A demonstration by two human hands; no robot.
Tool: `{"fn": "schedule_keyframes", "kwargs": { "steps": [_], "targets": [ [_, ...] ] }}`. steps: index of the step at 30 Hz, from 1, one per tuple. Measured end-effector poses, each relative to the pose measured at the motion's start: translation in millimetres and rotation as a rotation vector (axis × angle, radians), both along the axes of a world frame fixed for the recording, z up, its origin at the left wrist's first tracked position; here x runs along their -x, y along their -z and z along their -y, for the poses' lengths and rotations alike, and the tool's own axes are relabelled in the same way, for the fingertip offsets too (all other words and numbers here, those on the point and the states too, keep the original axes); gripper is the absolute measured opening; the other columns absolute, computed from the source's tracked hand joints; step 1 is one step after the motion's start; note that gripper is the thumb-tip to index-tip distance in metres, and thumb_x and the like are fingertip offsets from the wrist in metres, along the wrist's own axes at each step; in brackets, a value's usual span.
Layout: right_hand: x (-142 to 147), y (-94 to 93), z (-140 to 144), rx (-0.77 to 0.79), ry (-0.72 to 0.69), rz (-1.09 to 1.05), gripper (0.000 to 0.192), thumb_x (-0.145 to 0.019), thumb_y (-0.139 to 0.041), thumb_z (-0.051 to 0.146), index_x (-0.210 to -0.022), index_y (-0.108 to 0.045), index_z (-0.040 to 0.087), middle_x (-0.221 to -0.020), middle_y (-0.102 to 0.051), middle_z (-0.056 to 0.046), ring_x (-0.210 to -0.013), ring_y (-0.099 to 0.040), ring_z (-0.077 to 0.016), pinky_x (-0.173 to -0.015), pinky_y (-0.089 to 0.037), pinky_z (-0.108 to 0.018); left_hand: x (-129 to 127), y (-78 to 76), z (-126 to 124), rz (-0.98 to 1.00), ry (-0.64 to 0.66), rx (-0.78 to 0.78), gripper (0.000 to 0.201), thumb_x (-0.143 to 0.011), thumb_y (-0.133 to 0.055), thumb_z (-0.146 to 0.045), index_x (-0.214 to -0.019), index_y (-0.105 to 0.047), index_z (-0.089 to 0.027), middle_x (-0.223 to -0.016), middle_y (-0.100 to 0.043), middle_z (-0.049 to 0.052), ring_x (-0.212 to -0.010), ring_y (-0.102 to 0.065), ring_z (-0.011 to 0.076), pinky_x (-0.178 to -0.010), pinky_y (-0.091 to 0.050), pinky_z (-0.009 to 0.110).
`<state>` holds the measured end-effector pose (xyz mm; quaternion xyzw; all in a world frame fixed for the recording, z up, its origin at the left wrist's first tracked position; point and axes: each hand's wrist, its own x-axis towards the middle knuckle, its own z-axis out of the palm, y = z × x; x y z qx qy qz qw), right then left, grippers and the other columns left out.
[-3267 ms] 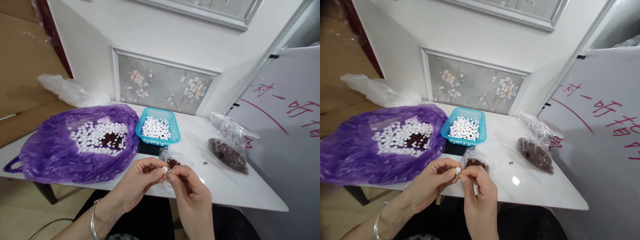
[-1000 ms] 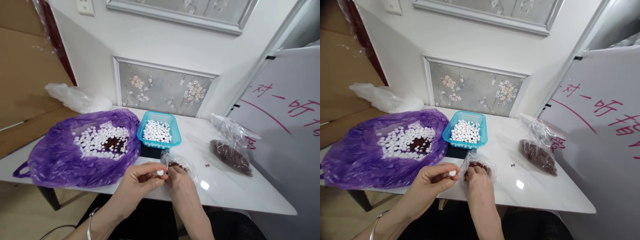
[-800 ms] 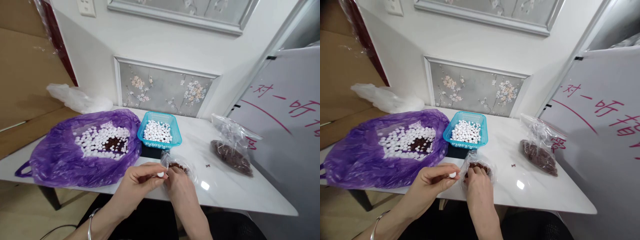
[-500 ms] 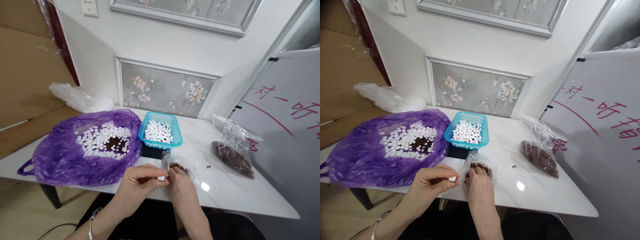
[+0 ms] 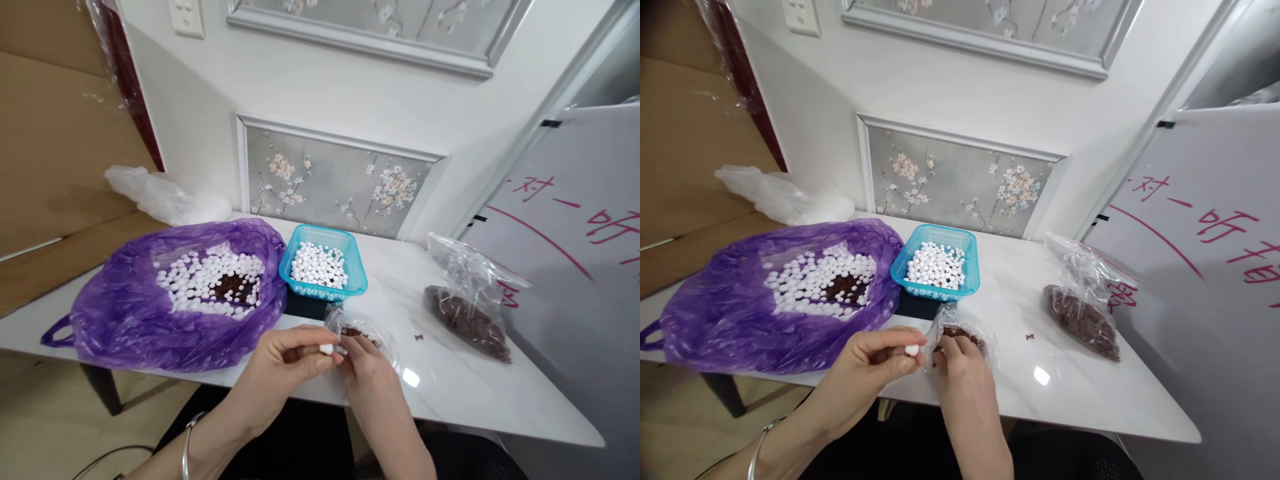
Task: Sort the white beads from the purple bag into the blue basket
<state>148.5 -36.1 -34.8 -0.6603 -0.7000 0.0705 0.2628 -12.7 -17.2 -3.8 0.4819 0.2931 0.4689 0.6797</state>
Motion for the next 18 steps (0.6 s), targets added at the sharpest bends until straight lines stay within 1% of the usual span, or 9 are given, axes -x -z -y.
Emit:
{"fn": "schedule_keyframes", "kwargs": {
  "steps": [2, 4, 5, 8, 11, 14, 16, 18],
  "targets": [
    [-4.9, -8.5, 11.0, -0.093, -0.013, -0.092, 0.023, -0.091, -0.050, 0.014, -0.102, -0.070, 0.019, -0.101, -0.073, -0.008, -0.089, -0.070, -0.0216, -0.077, -0.053, -0.030, 0.2, -5.0, 2.5, -0.082, -0.018, -0.062, 0.026, -0.072, -0.078, -0.011, -0.094, -0.080, -0.026, -0.095, -0.078, 0.001, -0.084, -0.073, 0.0141, -0.078, -0.057, 0.017],
    [-6.8, -19.9, 24.3, -0.243, -0.056, -0.285, 0.020, -0.093, -0.050, 0.021, -0.101, -0.069, 0.022, -0.096, -0.073, -0.004, -0.082, -0.070, -0.0176, -0.072, -0.054, -0.026, 0.3, -10.5, 5.6, -0.173, -0.037, -0.170, 0.027, -0.075, -0.075, -0.011, -0.096, -0.080, -0.027, -0.103, -0.077, 0.002, -0.090, -0.072, 0.0160, -0.081, -0.057, 0.019],
    [-6.0, -25.8, 30.4, -0.291, -0.040, -0.368, 0.017, -0.093, -0.052, 0.022, -0.097, -0.068, 0.023, -0.090, -0.073, -0.002, -0.076, -0.069, -0.0160, -0.069, -0.053, -0.023, 0.2, -12.7, 7.1, -0.213, -0.054, -0.232, 0.026, -0.076, -0.073, -0.011, -0.096, -0.080, -0.027, -0.105, -0.076, 0.002, -0.092, -0.071, 0.0167, -0.082, -0.057, 0.020],
    [1.1, -38.6, 42.0, -0.377, -0.050, -0.516, 0.012, -0.091, -0.057, 0.019, -0.089, -0.067, 0.024, -0.082, -0.070, 0.002, -0.070, -0.065, -0.0128, -0.062, -0.051, -0.019, -0.3, -15.2, 10.4, -0.285, -0.091, -0.397, 0.027, -0.081, -0.068, -0.011, -0.100, -0.078, -0.028, -0.102, -0.077, 0.002, -0.092, -0.071, 0.0172, -0.084, -0.057, 0.023],
    [7.8, -40.8, 42.2, -0.427, -0.116, -0.530, 0.014, -0.089, -0.057, 0.012, -0.087, -0.066, 0.024, -0.084, -0.069, 0.002, -0.074, -0.065, -0.0115, -0.068, -0.051, -0.018, -0.5, -13.1, 11.3, -0.343, -0.119, -0.517, 0.033, -0.083, -0.064, -0.009, -0.106, -0.076, -0.029, -0.105, -0.077, 0.002, -0.095, -0.071, 0.0166, -0.085, -0.057, 0.023],
    [9.4, -37.5, 38.5, -0.486, -0.165, -0.469, 0.017, -0.088, -0.057, 0.008, -0.091, -0.065, 0.022, -0.086, -0.068, 0.001, -0.080, -0.066, -0.0114, -0.076, -0.051, -0.018, 0.2, -11.5, 11.7, -0.405, -0.142, -0.622, 0.038, -0.084, -0.059, -0.005, -0.110, -0.074, -0.028, -0.110, -0.076, 0.003, -0.099, -0.070, 0.0161, -0.088, -0.056, 0.022],
    [9.4, -35.8, 37.2, -0.518, -0.170, -0.435, 0.017, -0.088, -0.057, 0.006, -0.092, -0.064, 0.021, -0.086, -0.068, 0.000, -0.080, -0.067, -0.0118, -0.076, -0.052, -0.018, 0.7, -12.0, 12.5, -0.424, -0.145, -0.676, 0.039, -0.085, -0.057, -0.004, -0.111, -0.074, -0.027, -0.112, -0.075, 0.005, -0.099, -0.070, 0.0161, -0.088, -0.056, 0.023],
    [9.9, -34.8, 36.9, -0.537, -0.154, -0.428, 0.016, -0.088, -0.057, 0.007, -0.090, -0.064, 0.021, -0.084, -0.068, -0.001, -0.077, -0.067, -0.0128, -0.074, -0.054, -0.020, 0.7, -13.1, 13.6, -0.436, -0.140, -0.697, 0.039, -0.085, -0.056, -0.004, -0.113, -0.073, -0.026, -0.113, -0.074, 0.006, -0.098, -0.071, 0.0166, -0.087, -0.057, 0.024]
  ]
}}
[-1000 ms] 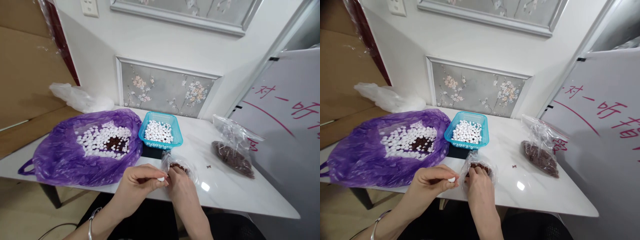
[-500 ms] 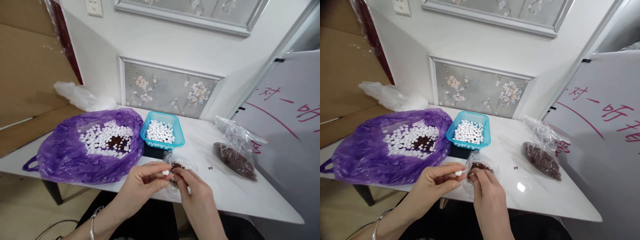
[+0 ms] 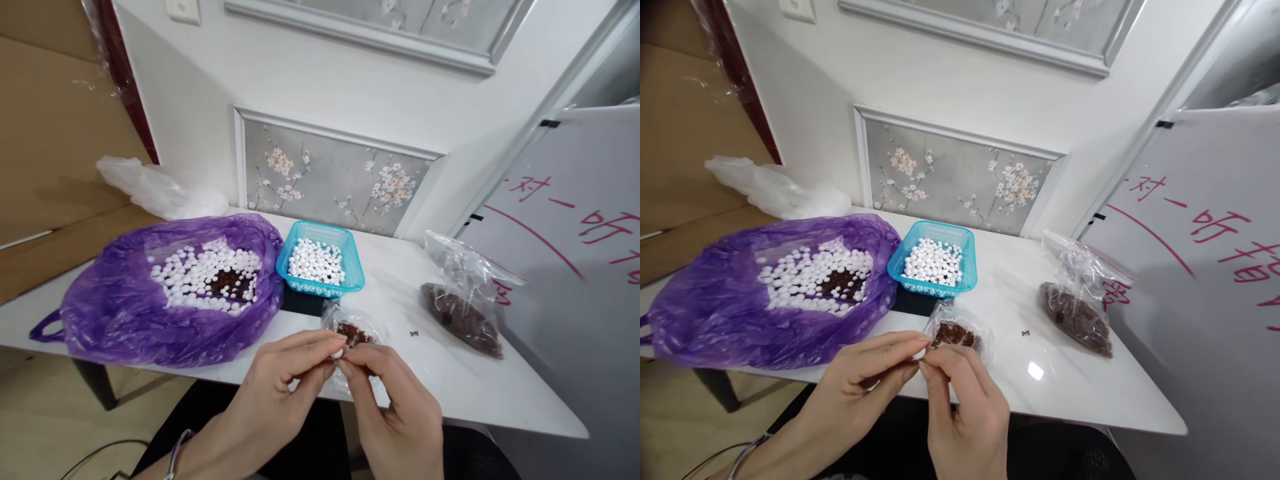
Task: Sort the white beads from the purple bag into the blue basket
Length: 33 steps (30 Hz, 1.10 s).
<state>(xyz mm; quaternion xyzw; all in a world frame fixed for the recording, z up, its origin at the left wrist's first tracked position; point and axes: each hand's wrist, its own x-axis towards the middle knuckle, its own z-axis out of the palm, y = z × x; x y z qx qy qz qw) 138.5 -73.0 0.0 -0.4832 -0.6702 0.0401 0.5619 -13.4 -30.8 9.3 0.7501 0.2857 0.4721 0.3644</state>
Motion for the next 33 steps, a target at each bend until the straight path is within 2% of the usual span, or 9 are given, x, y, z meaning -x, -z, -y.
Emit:
{"fn": "schedule_keyframes", "kwargs": {
  "steps": [7, 10, 13, 16, 21, 23, 27, 30, 33],
  "targets": [
    [7.6, 5.2, -3.7, -0.018, 0.066, -0.009, 0.016, -0.091, -0.053, 0.010, -0.088, -0.062, 0.023, -0.082, -0.068, -0.003, -0.077, -0.067, -0.0170, -0.073, -0.055, -0.028, -3.3, -0.2, 0.7, -0.025, -0.059, 0.122, 0.028, -0.086, -0.062, -0.015, -0.107, -0.076, -0.027, -0.109, -0.077, 0.005, -0.096, -0.072, 0.0196, -0.087, -0.057, 0.026],
    [6.3, 3.7, -5.3, 0.010, 0.066, -0.031, 0.014, -0.091, -0.054, 0.013, -0.087, -0.062, 0.023, -0.080, -0.068, -0.002, -0.073, -0.066, -0.0165, -0.069, -0.053, -0.026, -4.8, -3.1, -2.4, 0.013, -0.032, 0.169, 0.028, -0.086, -0.063, -0.016, -0.108, -0.076, -0.027, -0.109, -0.076, 0.005, -0.096, -0.071, 0.0204, -0.087, -0.056, 0.028],
    [-4.8, 2.3, -6.0, 0.123, 0.092, -0.047, 0.011, -0.091, -0.056, 0.021, -0.085, -0.064, 0.024, -0.077, -0.069, 0.001, -0.068, -0.065, -0.0151, -0.064, -0.051, -0.024, -5.4, -6.5, -9.6, 0.108, 0.002, 0.275, 0.026, -0.084, -0.065, -0.017, -0.105, -0.077, -0.026, -0.106, -0.078, 0.005, -0.097, -0.071, 0.0211, -0.088, -0.056, 0.028],
    [-22.4, 7.8, -10.6, 0.210, 0.193, 0.029, 0.012, -0.092, -0.055, 0.028, -0.085, -0.064, 0.024, -0.076, -0.070, 0.001, -0.066, -0.066, -0.0150, -0.063, -0.050, -0.023, -4.1, -5.4, -18.7, 0.240, 0.000, 0.461, 0.023, -0.081, -0.070, -0.020, -0.102, -0.078, -0.025, -0.100, -0.079, 0.005, -0.094, -0.072, 0.0207, -0.085, -0.056, 0.027],
    [-33.7, 30.2, -32.0, 0.523, 0.298, 0.433, 0.024, -0.094, -0.044, 0.022, -0.097, -0.068, 0.020, -0.092, -0.075, -0.007, -0.076, -0.072, -0.0219, -0.067, -0.052, -0.030, 0.9, 3.4, -27.9, 0.419, 0.022, 0.661, 0.024, -0.078, -0.074, -0.023, -0.102, -0.077, -0.022, -0.096, -0.080, 0.006, -0.093, -0.073, 0.0201, -0.087, -0.056, 0.028],
    [-28.7, 38.5, -41.8, 0.575, 0.275, 0.519, 0.025, -0.092, -0.045, 0.018, -0.096, -0.070, 0.021, -0.090, -0.076, -0.008, -0.076, -0.073, -0.0253, -0.062, -0.051, -0.032, 1.9, 4.1, -33.7, 0.374, -0.011, 0.605, 0.027, -0.080, -0.071, -0.024, -0.106, -0.076, -0.018, -0.099, -0.079, 0.009, -0.095, -0.073, 0.0217, -0.089, -0.056, 0.031],
    [-16.4, 48.1, -54.9, 0.591, 0.207, 0.624, 0.023, -0.083, -0.051, 0.013, -0.087, -0.072, 0.022, -0.088, -0.077, -0.008, -0.079, -0.073, -0.0284, -0.059, -0.049, -0.032, -3.1, -5.1, -61.0, 0.055, -0.163, 0.260, 0.034, -0.086, -0.061, -0.025, -0.116, -0.070, -0.011, -0.108, -0.076, 0.014, -0.098, -0.072, 0.0262, -0.087, -0.057, 0.036],
    [-11.7, 51.1, -57.9, 0.575, 0.190, 0.671, 0.025, -0.079, -0.049, 0.008, -0.081, -0.071, 0.020, -0.086, -0.076, -0.011, -0.076, -0.073, -0.0297, -0.058, -0.047, -0.033, -10.7, -17.9, -91.1, -0.084, -0.280, 0.105, 0.029, -0.083, -0.062, -0.019, -0.108, -0.074, -0.012, -0.114, -0.074, 0.014, -0.104, -0.068, 0.0306, -0.095, -0.051, 0.040],
    [-12.7, 53.6, -57.9, 0.536, 0.163, 0.681, 0.027, -0.080, -0.048, 0.008, -0.078, -0.071, 0.021, -0.082, -0.075, -0.011, -0.072, -0.073, -0.0285, -0.057, -0.046, -0.032, -8.5, -30.9, -116.0, -0.229, -0.351, -0.003, 0.036, -0.079, -0.062, -0.010, -0.114, -0.071, -0.015, -0.125, -0.068, 0.013, -0.113, -0.063, 0.0300, -0.100, -0.046, 0.040]
  ]
}}
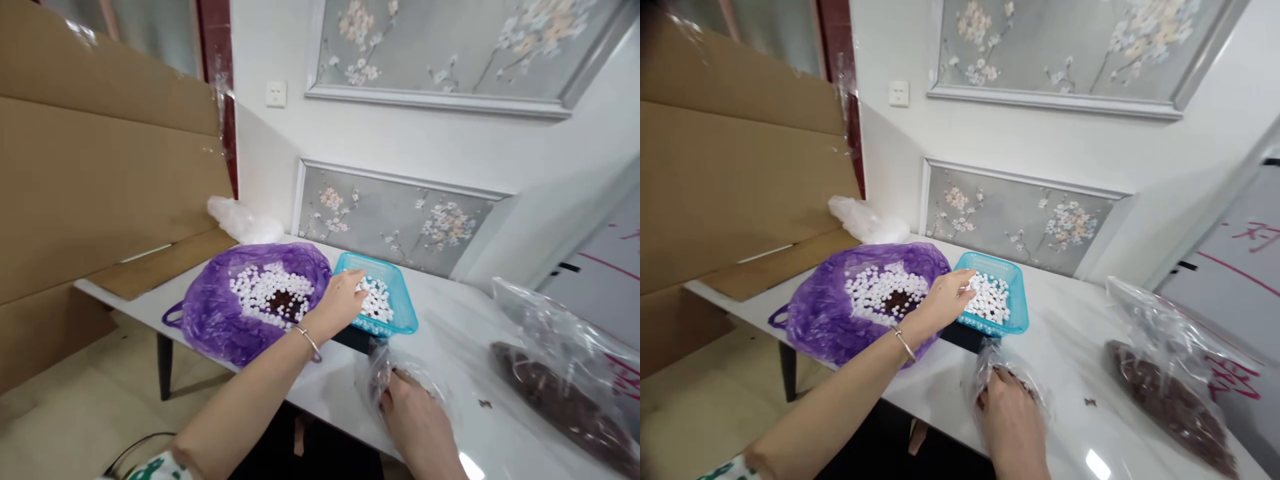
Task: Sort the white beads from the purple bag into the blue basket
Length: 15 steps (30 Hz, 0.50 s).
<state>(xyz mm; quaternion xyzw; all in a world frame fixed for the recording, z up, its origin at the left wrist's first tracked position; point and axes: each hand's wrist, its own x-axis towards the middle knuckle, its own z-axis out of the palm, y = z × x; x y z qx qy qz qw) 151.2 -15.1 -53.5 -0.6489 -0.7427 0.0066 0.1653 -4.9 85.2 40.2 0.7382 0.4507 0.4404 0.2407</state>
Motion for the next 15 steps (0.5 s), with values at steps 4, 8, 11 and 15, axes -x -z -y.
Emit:
{"fn": "schedule_keyframes", "kwargs": {
  "steps": [4, 8, 11, 15],
  "targets": [
    [-9.4, 5.0, 2.4, -0.038, -0.028, -0.074, 0.030, -0.085, -0.044, 0.013, -0.076, -0.071, 0.023, -0.083, -0.073, -0.007, -0.065, -0.071, -0.0218, -0.055, -0.048, -0.028, 43.2, -13.5, -10.5, -0.227, -0.047, -0.005, 0.034, -0.083, -0.057, -0.011, -0.112, -0.072, -0.018, -0.122, -0.071, 0.008, -0.116, -0.061, 0.0257, -0.105, -0.041, 0.036],
    [-16.7, 8.5, 6.9, -0.078, 0.001, -0.196, 0.034, -0.090, -0.039, 0.019, -0.080, -0.071, 0.024, -0.094, -0.072, -0.007, -0.077, -0.071, -0.0188, -0.064, -0.053, -0.025, 121.2, -15.5, -11.5, -0.493, -0.116, 0.105, 0.017, -0.087, -0.060, -0.018, -0.096, -0.074, -0.016, -0.105, -0.074, 0.010, -0.102, -0.066, 0.0243, -0.097, -0.047, 0.042],
    [-14.9, 7.8, 9.1, -0.104, 0.067, -0.249, 0.028, -0.090, -0.041, 0.023, -0.080, -0.068, 0.024, -0.094, -0.072, -0.007, -0.077, -0.070, -0.0211, -0.065, -0.053, -0.029, 163.6, -5.5, -17.7, -0.662, -0.182, 0.179, 0.024, -0.091, -0.060, -0.030, -0.109, -0.065, -0.016, -0.114, -0.066, 0.008, -0.100, -0.064, 0.0230, -0.088, -0.052, 0.045],
    [-10.1, 4.1, 10.6, -0.096, 0.106, -0.274, 0.018, -0.087, -0.049, 0.027, -0.075, -0.062, 0.026, -0.074, -0.070, -0.002, -0.062, -0.067, -0.0218, -0.053, -0.049, -0.030, 173.4, 17.0, -25.4, -0.767, -0.214, 0.229, 0.031, -0.092, -0.058, -0.031, -0.119, -0.059, -0.017, -0.122, -0.062, 0.010, -0.102, -0.063, 0.0237, -0.085, -0.054, 0.045]
  ]
}}
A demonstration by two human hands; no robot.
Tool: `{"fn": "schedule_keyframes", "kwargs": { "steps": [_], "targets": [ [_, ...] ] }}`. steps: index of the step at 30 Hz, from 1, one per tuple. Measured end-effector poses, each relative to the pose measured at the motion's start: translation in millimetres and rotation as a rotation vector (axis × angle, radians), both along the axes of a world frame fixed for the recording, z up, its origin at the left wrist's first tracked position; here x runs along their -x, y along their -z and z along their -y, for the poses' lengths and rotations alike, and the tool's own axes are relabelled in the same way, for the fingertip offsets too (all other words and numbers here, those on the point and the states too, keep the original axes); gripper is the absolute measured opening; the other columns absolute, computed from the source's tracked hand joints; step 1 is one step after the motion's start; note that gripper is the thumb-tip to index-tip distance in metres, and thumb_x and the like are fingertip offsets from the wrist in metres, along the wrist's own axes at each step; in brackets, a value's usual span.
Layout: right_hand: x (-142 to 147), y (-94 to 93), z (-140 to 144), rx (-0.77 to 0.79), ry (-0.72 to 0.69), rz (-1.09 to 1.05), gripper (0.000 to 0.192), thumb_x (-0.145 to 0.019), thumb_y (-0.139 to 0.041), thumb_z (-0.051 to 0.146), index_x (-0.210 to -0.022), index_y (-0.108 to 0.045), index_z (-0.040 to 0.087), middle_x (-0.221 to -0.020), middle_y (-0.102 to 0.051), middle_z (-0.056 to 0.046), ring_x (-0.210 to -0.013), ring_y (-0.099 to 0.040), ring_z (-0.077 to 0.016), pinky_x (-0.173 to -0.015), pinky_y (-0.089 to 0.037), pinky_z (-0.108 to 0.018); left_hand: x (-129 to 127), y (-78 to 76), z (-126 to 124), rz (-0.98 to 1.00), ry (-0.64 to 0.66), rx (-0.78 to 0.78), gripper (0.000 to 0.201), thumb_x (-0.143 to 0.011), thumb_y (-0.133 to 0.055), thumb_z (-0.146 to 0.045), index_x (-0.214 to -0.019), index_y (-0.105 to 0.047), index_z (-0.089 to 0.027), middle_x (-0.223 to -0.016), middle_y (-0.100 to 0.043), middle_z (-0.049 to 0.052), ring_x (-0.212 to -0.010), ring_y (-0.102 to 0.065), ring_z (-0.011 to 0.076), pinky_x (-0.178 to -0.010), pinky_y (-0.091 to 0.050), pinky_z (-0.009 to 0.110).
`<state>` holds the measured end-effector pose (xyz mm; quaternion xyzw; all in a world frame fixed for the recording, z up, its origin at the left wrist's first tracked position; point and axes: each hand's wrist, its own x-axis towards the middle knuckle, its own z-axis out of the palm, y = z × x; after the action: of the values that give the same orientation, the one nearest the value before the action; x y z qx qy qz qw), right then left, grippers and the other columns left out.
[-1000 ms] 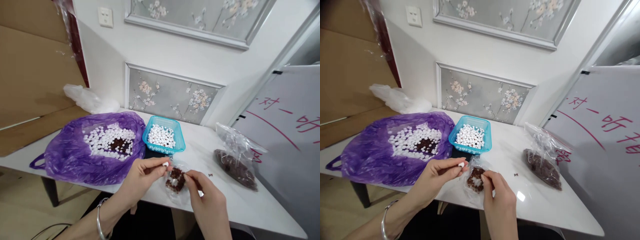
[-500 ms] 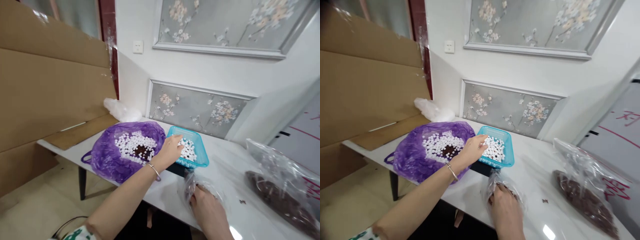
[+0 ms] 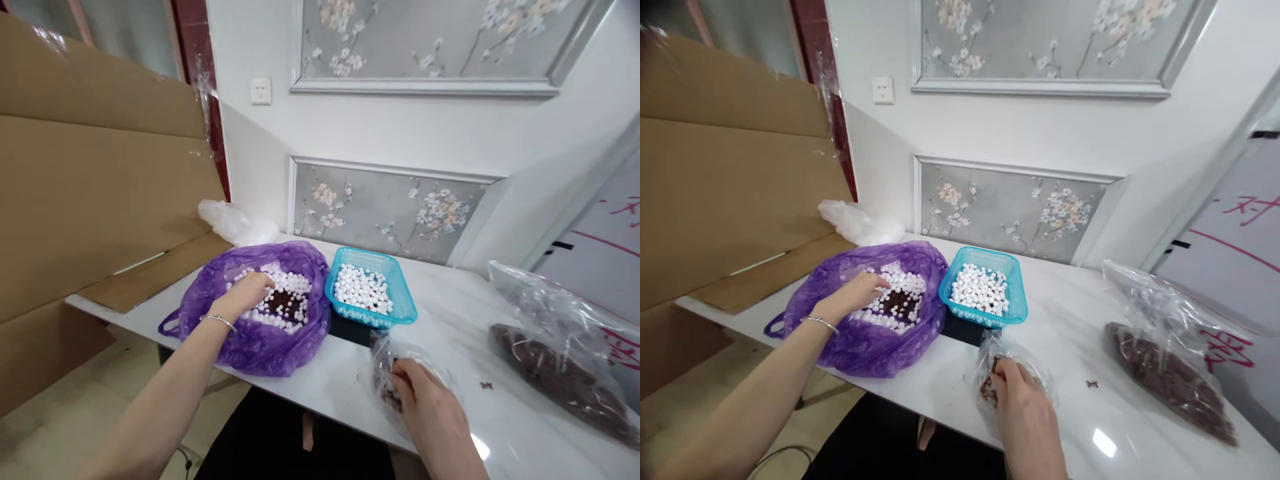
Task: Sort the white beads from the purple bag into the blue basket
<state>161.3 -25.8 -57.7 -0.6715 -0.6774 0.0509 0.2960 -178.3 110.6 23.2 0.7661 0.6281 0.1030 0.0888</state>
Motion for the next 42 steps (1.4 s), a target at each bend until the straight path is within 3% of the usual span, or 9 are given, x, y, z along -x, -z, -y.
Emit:
{"fn": "schedule_keyframes", "kwargs": {
  "steps": [8, 14, 17, 20, 23, 25, 32, 38, 42],
  "targets": [
    [4.0, -17.9, 11.0, -0.149, -0.025, -0.127, 0.026, -0.087, -0.048, 0.035, -0.075, -0.069, 0.026, -0.078, -0.070, -0.003, -0.064, -0.067, -0.0192, -0.059, -0.052, -0.029, -10.2, 15.5, -0.4, 0.102, -0.036, 0.003, 0.031, -0.092, -0.058, -0.032, -0.119, -0.059, -0.017, -0.121, -0.062, 0.009, -0.101, -0.063, 0.0231, -0.085, -0.054, 0.044],
    [0.5, -20.6, 13.6, -0.163, -0.009, -0.269, 0.025, -0.085, -0.055, 0.040, -0.079, -0.076, 0.027, -0.085, -0.075, -0.002, -0.070, -0.071, -0.0192, -0.064, -0.057, -0.027, -20.6, 4.0, 17.3, 0.477, -0.035, -0.103, 0.015, -0.084, -0.063, -0.028, -0.086, -0.070, -0.015, -0.098, -0.072, 0.009, -0.102, -0.063, 0.0283, -0.091, -0.048, 0.042],
    [-1.5, -14.1, 13.2, -0.105, 0.015, -0.418, 0.024, -0.084, -0.059, 0.040, -0.086, -0.078, 0.024, -0.082, -0.077, -0.003, -0.066, -0.073, -0.0199, -0.064, -0.060, -0.027, -47.3, 2.5, 45.9, 0.738, 0.023, -0.054, 0.022, -0.087, -0.057, -0.033, -0.096, -0.067, -0.016, -0.089, -0.072, 0.008, -0.089, -0.067, 0.0233, -0.081, -0.054, 0.035],
    [-1.1, -12.5, 15.8, -0.080, 0.048, -0.556, 0.025, -0.084, -0.060, 0.038, -0.091, -0.077, 0.021, -0.080, -0.078, -0.005, -0.064, -0.074, -0.0205, -0.065, -0.062, -0.028, -82.1, 4.9, 82.3, 1.054, 0.090, 0.116, 0.023, -0.090, -0.056, -0.033, -0.105, -0.065, -0.018, -0.090, -0.072, 0.005, -0.080, -0.069, 0.0137, -0.076, -0.056, 0.024],
    [3.9, -22.2, 24.1, -0.078, -0.003, -0.640, 0.023, -0.085, -0.061, 0.036, -0.094, -0.076, 0.021, -0.086, -0.077, -0.006, -0.070, -0.074, -0.0206, -0.068, -0.062, -0.029, -111.5, 7.4, 111.3, 1.674, 0.095, 0.582, 0.015, -0.079, -0.074, -0.026, -0.092, -0.072, -0.019, -0.084, -0.072, 0.001, -0.074, -0.068, 0.0070, -0.076, -0.054, 0.014],
    [10.6, -33.9, 32.6, -0.100, 0.003, -0.736, 0.020, -0.085, -0.063, 0.034, -0.096, -0.073, 0.020, -0.085, -0.076, -0.005, -0.072, -0.073, -0.0197, -0.070, -0.061, -0.029, -124.7, 8.7, 122.3, 1.853, 0.089, 0.785, 0.015, -0.073, -0.081, -0.023, -0.086, -0.076, -0.018, -0.085, -0.074, 0.001, -0.075, -0.068, 0.0068, -0.076, -0.054, 0.013],
    [36.3, -65.8, 56.4, -0.163, -0.118, -1.080, 0.006, -0.081, -0.069, 0.020, -0.079, -0.073, 0.024, -0.064, -0.070, 0.003, -0.060, -0.067, -0.0122, -0.060, -0.057, -0.018, -144.9, 14.2, 129.7, 1.844, 0.162, 0.823, 0.014, -0.067, -0.085, -0.016, -0.079, -0.078, -0.020, -0.087, -0.077, 0.001, -0.077, -0.069, 0.0084, -0.074, -0.054, 0.014],
    [36.5, -63.7, 54.1, -0.185, -0.347, -1.083, 0.022, -0.084, -0.065, 0.010, -0.088, -0.075, 0.029, -0.072, -0.071, 0.004, -0.065, -0.066, -0.0094, -0.063, -0.055, -0.015, -147.8, 14.4, 130.1, 1.674, 0.296, 0.631, 0.023, -0.069, -0.083, -0.017, -0.090, -0.075, -0.024, -0.077, -0.072, -0.003, -0.066, -0.065, 0.0081, -0.064, -0.053, 0.017],
    [37.9, -60.6, 54.3, -0.182, -0.320, -1.161, 0.019, -0.085, -0.066, 0.012, -0.089, -0.074, 0.029, -0.072, -0.071, 0.004, -0.064, -0.067, -0.0086, -0.063, -0.055, -0.014, -148.5, 13.2, 131.7, 1.693, 0.332, 0.596, 0.013, -0.069, -0.083, -0.016, -0.079, -0.076, -0.020, -0.077, -0.072, -0.001, -0.069, -0.065, 0.0093, -0.065, -0.053, 0.017]
  ]
}}
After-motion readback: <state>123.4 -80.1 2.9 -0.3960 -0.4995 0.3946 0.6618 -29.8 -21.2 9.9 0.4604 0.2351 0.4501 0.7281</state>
